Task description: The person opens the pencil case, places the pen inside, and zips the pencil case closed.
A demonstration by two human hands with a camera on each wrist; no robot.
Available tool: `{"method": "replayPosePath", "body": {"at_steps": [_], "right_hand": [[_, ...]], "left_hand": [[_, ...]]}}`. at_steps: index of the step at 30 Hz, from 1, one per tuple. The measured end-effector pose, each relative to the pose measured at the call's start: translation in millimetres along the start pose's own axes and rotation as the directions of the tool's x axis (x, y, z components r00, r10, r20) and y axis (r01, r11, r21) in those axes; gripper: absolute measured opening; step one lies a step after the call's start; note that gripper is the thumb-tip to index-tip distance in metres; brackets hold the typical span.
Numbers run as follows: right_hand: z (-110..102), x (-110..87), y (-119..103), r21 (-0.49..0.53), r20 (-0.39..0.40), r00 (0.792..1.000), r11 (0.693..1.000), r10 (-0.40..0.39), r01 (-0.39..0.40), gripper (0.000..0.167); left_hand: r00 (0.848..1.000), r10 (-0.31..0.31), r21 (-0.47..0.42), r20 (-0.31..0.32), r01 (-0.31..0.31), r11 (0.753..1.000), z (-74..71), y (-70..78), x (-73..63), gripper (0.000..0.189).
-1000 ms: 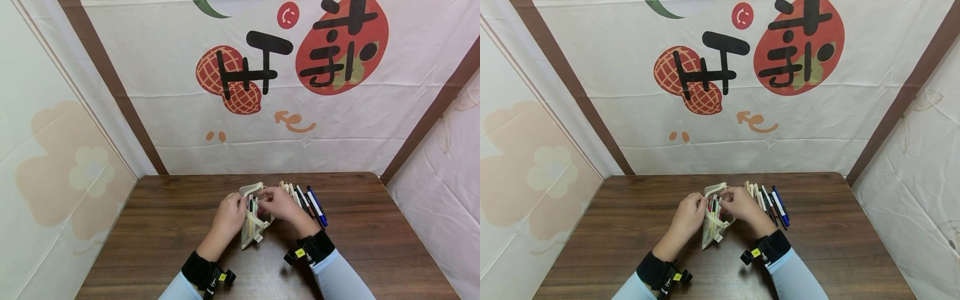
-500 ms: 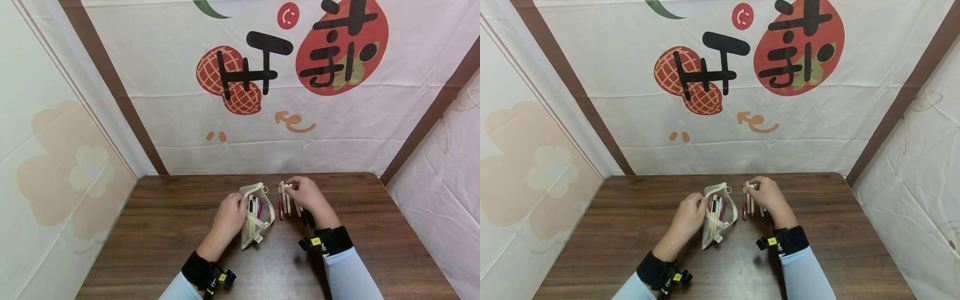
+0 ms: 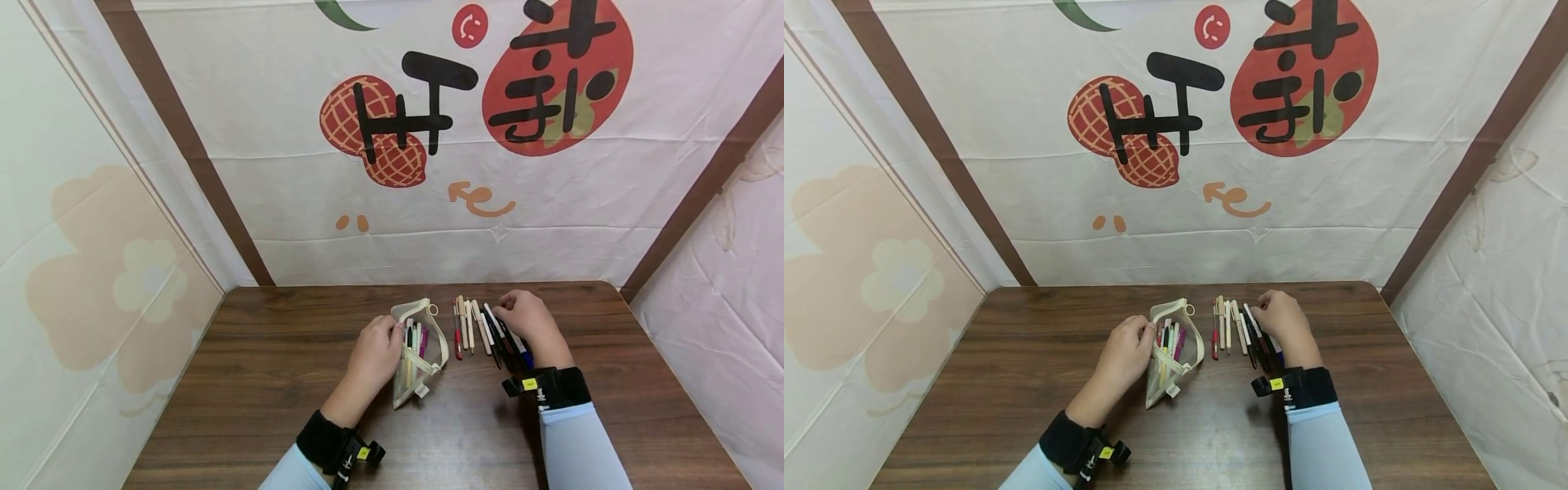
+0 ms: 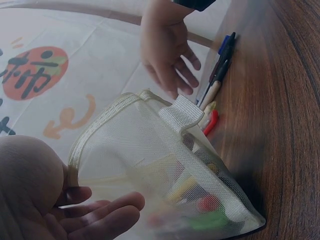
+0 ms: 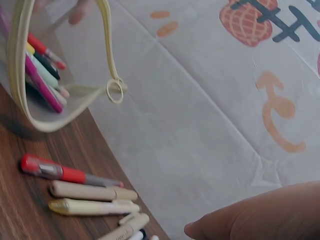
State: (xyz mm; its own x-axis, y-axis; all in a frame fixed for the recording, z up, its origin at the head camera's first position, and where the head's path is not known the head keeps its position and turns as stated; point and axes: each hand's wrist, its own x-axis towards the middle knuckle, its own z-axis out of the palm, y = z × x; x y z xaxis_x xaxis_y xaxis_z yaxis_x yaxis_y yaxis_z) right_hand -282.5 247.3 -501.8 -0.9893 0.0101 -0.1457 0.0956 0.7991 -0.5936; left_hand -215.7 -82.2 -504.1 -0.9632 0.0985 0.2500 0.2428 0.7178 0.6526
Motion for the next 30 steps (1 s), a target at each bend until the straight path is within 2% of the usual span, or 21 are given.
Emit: {"method": "replayPosePath", "body": {"at_steps": [7,11,30], "right_hand": [[-6.3,1.7,14.7,-0.079,0.017,0.997,0.994,0.079,-0.077,0.055],[-7.8,2.7,20.0,-0.116,0.026,0.995,0.989,0.097,-0.094,0.055],[-0.3,6.3,24.7,-0.114,0.066,0.994,0.991,0.083,-0.075,0.048]], "left_hand": [[1.000,0.015,0.010,-0.014,-0.015,1.000,0.5,-0.7,0.4,0.024],[1.000,0.012,0.008,-0.010,-0.012,1.000,0.2,-0.3,0.4,0.024],[1.000,0.006,0.002,-0.003,-0.006,1.000,-0.9,1.4,-0.5,0.024]]}}
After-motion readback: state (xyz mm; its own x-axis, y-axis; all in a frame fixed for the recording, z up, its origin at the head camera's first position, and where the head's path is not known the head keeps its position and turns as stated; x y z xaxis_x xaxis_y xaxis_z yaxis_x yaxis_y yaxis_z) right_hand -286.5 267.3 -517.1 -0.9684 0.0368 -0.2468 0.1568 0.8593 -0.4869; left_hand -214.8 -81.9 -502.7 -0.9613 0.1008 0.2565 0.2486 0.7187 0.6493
